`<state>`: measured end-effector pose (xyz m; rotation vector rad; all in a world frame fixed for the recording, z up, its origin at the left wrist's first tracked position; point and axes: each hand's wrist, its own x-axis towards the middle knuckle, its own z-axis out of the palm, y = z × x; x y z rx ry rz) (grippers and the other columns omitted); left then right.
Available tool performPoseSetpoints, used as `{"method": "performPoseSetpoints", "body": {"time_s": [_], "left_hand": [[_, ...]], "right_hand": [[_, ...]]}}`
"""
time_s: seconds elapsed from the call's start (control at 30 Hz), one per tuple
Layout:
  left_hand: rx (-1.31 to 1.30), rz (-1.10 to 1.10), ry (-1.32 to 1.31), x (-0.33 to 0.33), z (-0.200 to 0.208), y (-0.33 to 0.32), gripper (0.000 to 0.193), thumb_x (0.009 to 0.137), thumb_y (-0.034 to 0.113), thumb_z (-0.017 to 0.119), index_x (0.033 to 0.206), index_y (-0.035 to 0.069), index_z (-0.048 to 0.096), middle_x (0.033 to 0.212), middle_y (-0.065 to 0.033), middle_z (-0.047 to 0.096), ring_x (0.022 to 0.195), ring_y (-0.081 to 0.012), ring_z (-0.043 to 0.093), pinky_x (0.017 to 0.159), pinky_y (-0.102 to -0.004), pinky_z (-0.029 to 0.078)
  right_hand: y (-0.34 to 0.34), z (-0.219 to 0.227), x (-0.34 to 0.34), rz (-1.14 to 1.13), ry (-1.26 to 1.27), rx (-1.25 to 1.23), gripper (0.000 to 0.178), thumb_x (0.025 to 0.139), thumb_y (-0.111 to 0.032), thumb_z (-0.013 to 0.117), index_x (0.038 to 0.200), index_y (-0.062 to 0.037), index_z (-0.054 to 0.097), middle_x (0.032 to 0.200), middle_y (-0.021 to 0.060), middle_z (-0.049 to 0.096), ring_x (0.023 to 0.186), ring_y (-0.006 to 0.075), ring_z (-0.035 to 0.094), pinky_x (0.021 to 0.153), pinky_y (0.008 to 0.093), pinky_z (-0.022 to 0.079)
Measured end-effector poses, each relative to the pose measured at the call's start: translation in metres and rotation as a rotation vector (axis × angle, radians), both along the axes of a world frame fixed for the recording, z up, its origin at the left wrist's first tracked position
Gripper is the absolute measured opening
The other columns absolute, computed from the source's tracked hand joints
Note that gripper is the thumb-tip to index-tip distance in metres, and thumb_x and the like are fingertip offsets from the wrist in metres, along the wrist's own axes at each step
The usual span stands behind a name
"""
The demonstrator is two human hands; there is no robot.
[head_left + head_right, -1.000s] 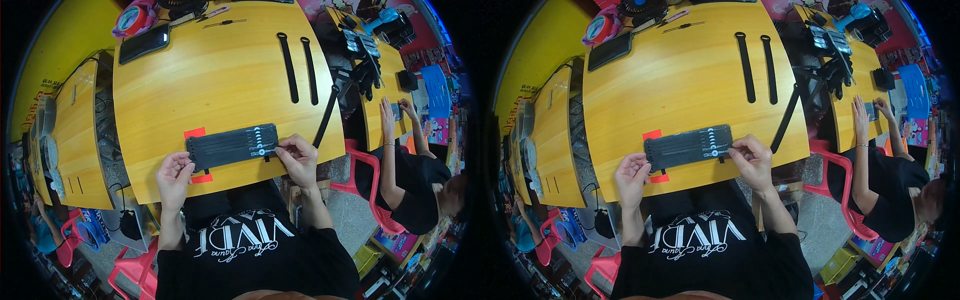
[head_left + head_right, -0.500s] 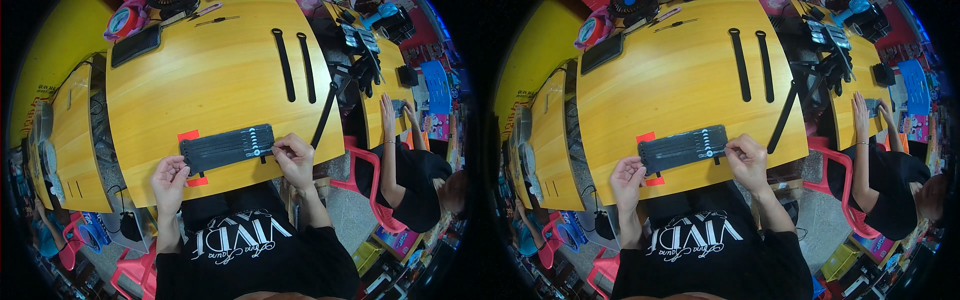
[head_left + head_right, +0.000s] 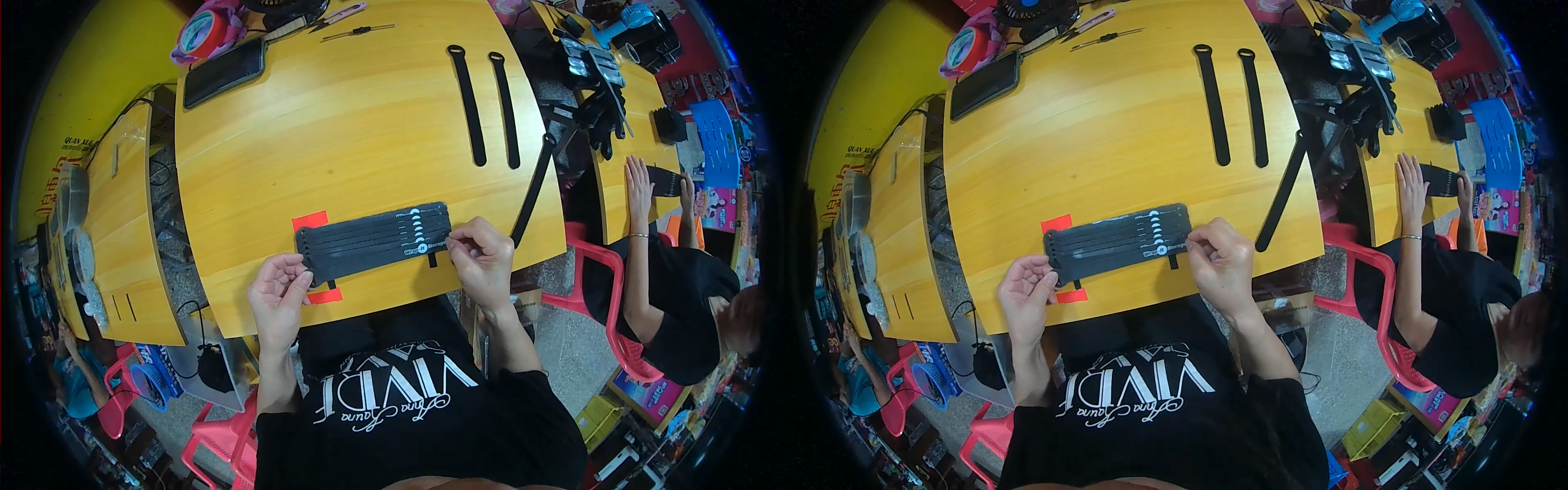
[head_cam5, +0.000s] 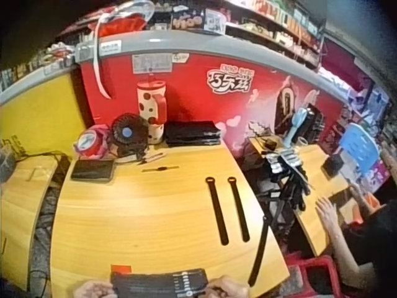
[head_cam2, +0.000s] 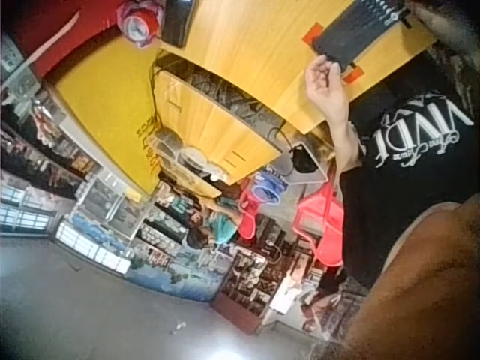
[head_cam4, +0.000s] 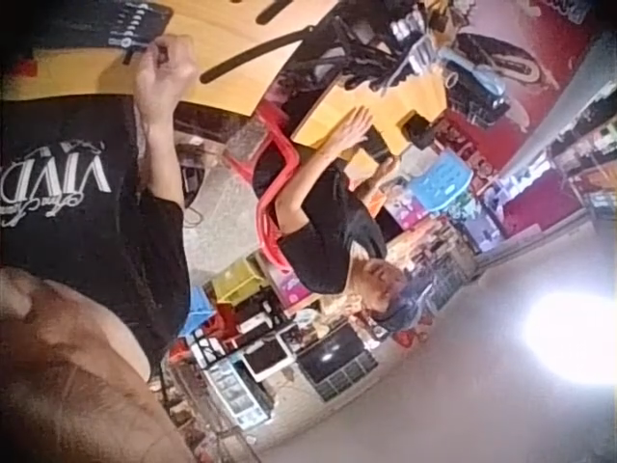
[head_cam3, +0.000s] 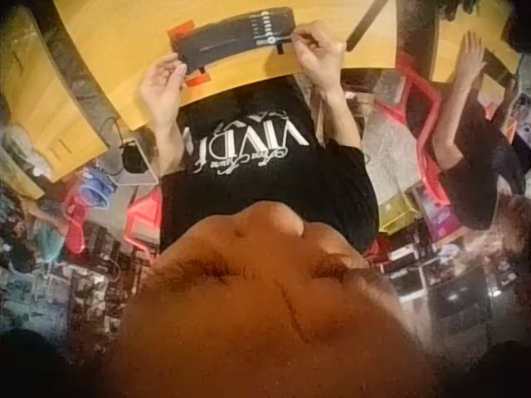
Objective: Assembling black textile or plastic straps by attaching small labels and checking components.
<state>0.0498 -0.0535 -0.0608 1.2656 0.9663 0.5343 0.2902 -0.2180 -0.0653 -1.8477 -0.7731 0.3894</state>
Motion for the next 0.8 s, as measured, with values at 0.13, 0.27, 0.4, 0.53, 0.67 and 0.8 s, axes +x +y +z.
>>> {"method": "performPoseSetpoints", "body": {"time_s": [0.13,0.27,0.4,0.53,0.67,0.8], "left_hand": [[-0.015,0.020,-0.001,-0.002,0.001,0.001,0.026,0.088,-0.009,0.062,0.113,-0.001,0.060,0.088,-0.0028,0.062,0.072,-0.0052,0.058,0.057,-0.0176,0.045],[-0.018,0.055,0.030,-0.005,0.007,-0.003,0.025,0.088,-0.008,0.064,0.112,0.000,0.061,0.088,-0.0029,0.063,0.074,-0.0057,0.059,0.058,-0.0170,0.046],[-0.002,0.101,0.030,0.005,-0.004,-0.008,0.021,0.086,-0.007,0.067,0.106,0.000,0.063,0.087,-0.0031,0.064,0.075,-0.0072,0.061,0.065,-0.0199,0.050],[0.114,0.106,0.060,0.005,-0.009,-0.011,0.019,0.086,-0.006,0.067,0.104,0.001,0.063,0.086,-0.0017,0.065,0.069,-0.0066,0.062,0.052,-0.0178,0.047],[0.177,0.079,0.096,0.001,-0.009,-0.010,0.018,0.087,-0.006,0.066,0.103,0.001,0.063,0.086,-0.0018,0.065,0.071,-0.0067,0.061,0.055,-0.0184,0.049],[0.066,0.077,0.122,0.003,0.000,-0.008,0.018,0.088,-0.007,0.064,0.104,-0.001,0.062,0.088,-0.0030,0.064,0.074,-0.0069,0.061,0.057,-0.0196,0.050]], "right_hand": [[0.004,0.004,-0.002,0.006,-0.022,-0.001,0.008,0.075,0.010,0.066,0.077,0.0030,0.065,0.068,0.0057,0.058,0.057,0.0095,0.053,0.052,0.0230,0.039],[0.006,0.002,-0.003,0.032,-0.094,-0.026,0.007,0.075,0.009,0.065,0.077,0.0028,0.064,0.067,0.0091,0.056,0.056,0.0155,0.055,0.051,0.0271,0.041],[-0.001,0.002,-0.001,0.003,-0.109,-0.050,0.008,0.074,0.011,0.064,0.075,0.0030,0.063,0.065,0.0075,0.053,0.054,0.0128,0.050,0.051,0.0256,0.037],[0.000,0.003,-0.001,0.035,-0.075,-0.019,0.009,0.075,0.012,0.063,0.076,0.0038,0.062,0.068,0.0044,0.054,0.056,0.0077,0.047,0.050,0.0231,0.034],[0.001,0.001,-0.001,0.054,-0.059,-0.023,0.009,0.076,0.012,0.063,0.077,0.0040,0.062,0.068,0.0043,0.053,0.056,0.0069,0.045,0.050,0.0220,0.034],[0.001,-0.001,-0.001,0.058,-0.050,0.001,0.009,0.076,0.013,0.062,0.076,0.0040,0.062,0.068,0.0034,0.053,0.056,0.0065,0.045,0.051,0.0213,0.034]]}}
